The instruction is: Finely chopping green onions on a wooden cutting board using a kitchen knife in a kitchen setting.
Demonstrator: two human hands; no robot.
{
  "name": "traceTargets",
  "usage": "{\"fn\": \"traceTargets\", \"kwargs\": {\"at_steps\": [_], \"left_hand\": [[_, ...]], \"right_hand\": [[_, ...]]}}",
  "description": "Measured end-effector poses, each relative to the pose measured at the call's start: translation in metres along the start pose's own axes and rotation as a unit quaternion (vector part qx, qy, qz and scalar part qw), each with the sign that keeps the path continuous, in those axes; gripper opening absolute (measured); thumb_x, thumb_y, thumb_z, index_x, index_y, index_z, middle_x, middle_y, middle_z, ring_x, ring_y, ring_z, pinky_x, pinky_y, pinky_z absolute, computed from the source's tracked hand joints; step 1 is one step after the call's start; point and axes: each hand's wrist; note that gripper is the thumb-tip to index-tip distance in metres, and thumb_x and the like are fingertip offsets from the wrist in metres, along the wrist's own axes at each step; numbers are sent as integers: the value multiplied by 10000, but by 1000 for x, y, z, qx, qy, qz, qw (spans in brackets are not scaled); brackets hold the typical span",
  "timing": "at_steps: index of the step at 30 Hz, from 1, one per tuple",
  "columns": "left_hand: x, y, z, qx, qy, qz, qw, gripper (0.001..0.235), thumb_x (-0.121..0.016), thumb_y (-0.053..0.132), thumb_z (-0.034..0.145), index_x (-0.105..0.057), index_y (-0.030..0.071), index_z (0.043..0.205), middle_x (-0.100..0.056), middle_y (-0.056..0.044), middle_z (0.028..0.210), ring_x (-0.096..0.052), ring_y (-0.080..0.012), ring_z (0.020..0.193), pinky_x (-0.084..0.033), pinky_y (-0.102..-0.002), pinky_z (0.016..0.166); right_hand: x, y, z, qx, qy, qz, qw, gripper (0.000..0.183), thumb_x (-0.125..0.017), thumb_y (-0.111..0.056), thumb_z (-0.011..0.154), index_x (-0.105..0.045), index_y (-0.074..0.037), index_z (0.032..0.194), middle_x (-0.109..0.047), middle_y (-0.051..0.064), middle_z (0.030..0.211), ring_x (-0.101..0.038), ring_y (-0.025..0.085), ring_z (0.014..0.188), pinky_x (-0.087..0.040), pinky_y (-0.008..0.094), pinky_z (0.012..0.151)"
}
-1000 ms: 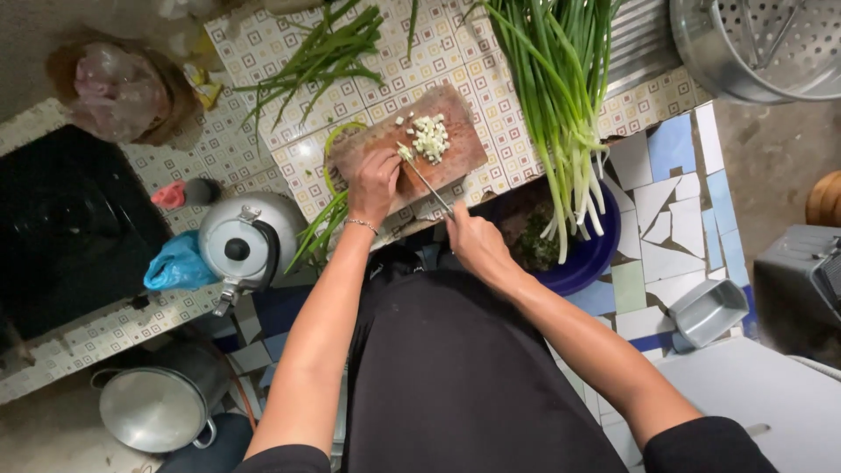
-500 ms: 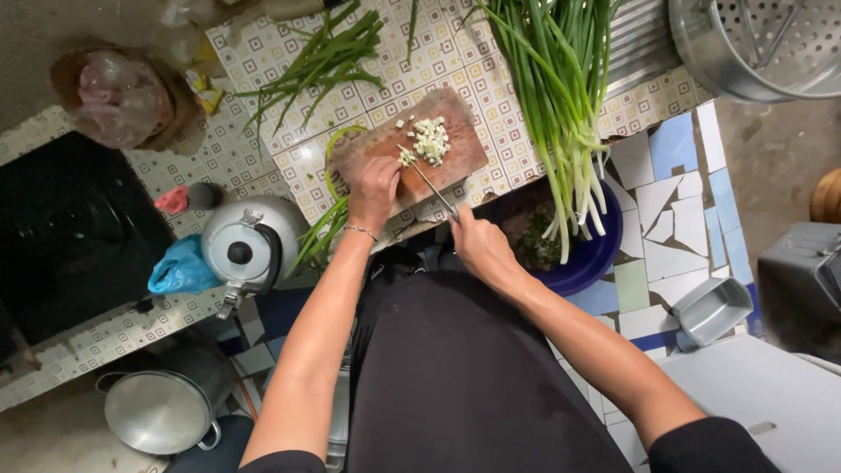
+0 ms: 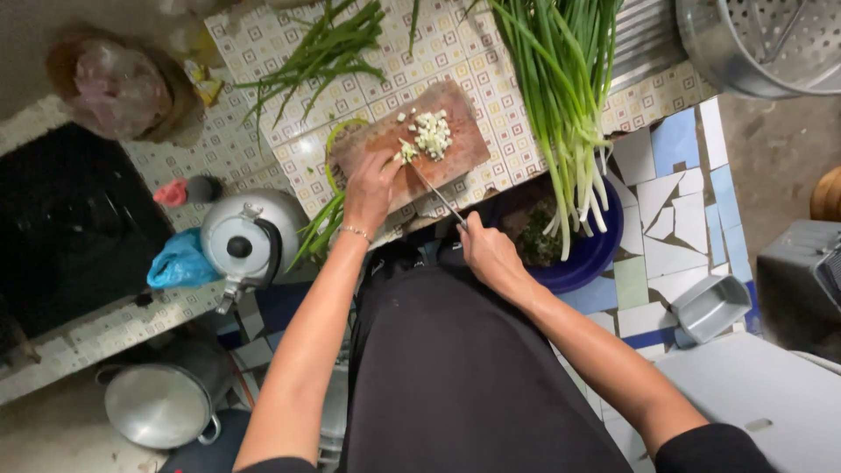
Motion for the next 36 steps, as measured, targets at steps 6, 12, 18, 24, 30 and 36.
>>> {"fn": "traceTargets", "kwargs": {"at_steps": [6, 12, 18, 24, 30, 36], "left_hand": [[-18, -15, -12, 12, 15, 7, 1000, 51, -637, 131, 941, -682, 144, 961, -551, -13, 863, -632, -208, 859, -556, -317, 738], [-29, -20, -13, 21, 20, -5, 1000, 47, -621, 126, 949, -651, 139, 915, -556, -6, 856, -637, -203, 847, -552, -303, 735], [-28, -16, -18, 41, 25, -58, 997, 97, -630, 181, 1007, -700, 118, 981, -623, -20, 985, -661, -202, 947, -561, -285, 808], [-23, -23, -24, 0, 11, -44, 999, 99, -652, 126, 950, -675, 122, 1046, -605, -35, 1095, -648, -236, 1065, -561, -322, 904], [-35, -28, -22, 6, -1, -35, 999, 92, -655, 110, 940, -696, 110, 1022, -616, -36, 1106, -642, -230, 1086, -554, -317, 937], [-14, -9, -14, 56, 9, -21, 998, 97, -654, 109, 958, -703, 124, 1040, -613, -5, 1062, -648, -195, 1055, -561, -305, 918]], "right_hand": [[10, -37, 1, 22, 21, 40, 999, 273, -380, -350, 1048, -431, -89, 1109, -649, 314, 677, -684, 534, 688, -544, 575, 565], [-18, -31, 28, 77, 100, -53, 991, 331, -430, -302, 1035, -461, -22, 1209, -659, 250, 640, -704, 469, 617, -564, 540, 539], [-10, -1, -18, 39, 25, 34, 998, 300, -401, -374, 1052, -459, -80, 1048, -635, 285, 613, -680, 511, 618, -538, 537, 504], [-6, -24, 5, 63, 57, 29, 996, 285, -392, -363, 1063, -449, -86, 1096, -648, 278, 639, -686, 508, 642, -532, 545, 524], [-15, -35, 36, 107, 122, -50, 985, 323, -430, -315, 1039, -464, -31, 1189, -651, 267, 648, -695, 484, 616, -555, 537, 527], [-25, -13, 8, 115, 131, -76, 982, 318, -437, -262, 1026, -469, -8, 1215, -639, 225, 604, -704, 435, 573, -551, 496, 484]]}}
Point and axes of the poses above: each hand's wrist, its own z-axis towards the middle knuckle, its own x-axis out of the back of the hand, y = z × x
